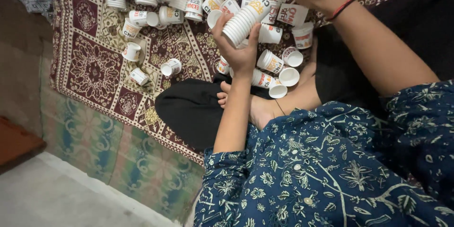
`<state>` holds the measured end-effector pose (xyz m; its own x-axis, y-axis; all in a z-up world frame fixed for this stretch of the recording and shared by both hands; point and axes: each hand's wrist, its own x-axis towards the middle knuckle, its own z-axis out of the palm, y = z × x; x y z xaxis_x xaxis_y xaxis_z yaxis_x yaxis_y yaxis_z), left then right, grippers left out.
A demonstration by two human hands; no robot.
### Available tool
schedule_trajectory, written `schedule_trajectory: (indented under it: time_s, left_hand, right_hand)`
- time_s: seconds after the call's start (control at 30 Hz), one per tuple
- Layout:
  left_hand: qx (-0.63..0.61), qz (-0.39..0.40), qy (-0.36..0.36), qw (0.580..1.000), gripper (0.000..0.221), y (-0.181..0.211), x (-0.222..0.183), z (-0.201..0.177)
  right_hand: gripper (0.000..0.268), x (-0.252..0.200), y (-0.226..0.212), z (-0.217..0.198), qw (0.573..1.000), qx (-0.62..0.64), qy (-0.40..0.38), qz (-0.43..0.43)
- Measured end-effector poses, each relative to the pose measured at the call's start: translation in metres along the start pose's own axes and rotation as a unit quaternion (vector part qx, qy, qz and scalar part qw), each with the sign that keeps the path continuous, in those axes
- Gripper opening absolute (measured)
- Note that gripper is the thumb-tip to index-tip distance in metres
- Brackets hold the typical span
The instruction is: The recorder is stacking, counting, and organizing paper cups for packaging.
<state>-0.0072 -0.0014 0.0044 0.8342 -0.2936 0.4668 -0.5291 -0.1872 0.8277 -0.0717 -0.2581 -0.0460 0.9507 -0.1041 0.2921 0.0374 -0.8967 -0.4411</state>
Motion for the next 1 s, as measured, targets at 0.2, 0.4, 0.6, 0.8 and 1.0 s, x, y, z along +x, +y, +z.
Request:
schedule_trajectory:
  time_s: [0.2, 0.4, 0.6, 0.8, 1.0]
  left_hand:
    - [-0.008, -0.001, -0.004, 1.0, 0.079, 0.009, -0.001, -0.002]
    - [-0.009, -0.002, -0.014, 1.0, 0.079, 0.005, -0.002, -0.001]
    - [0.0, -0.007, -0.01, 1.0, 0.079, 0.004, 0.0, 0.0]
    - [-0.01, -0.005, -0.011, 1.0, 0.08, 0.004, -0.001, 0.0]
    - [-0.012, -0.007, -0.009, 1.0, 0.08, 0.004, -0.001, 0.001]
  right_hand:
    - [0.028, 0.035, -0.065, -0.035, 0.982, 0.185, -0.015, 0.038]
    - [0.034, 0.037, -0.07, -0.05, 0.967, 0.246, -0.044, 0.043]
    - [0.039, 0.037, -0.061, -0.048, 0.96, 0.255, -0.084, 0.081]
    - [0.042, 0.032, -0.053, -0.035, 0.965, 0.234, -0.088, 0.077]
    - [0.043, 0.035, -0.056, -0.036, 0.953, 0.256, -0.12, 0.109]
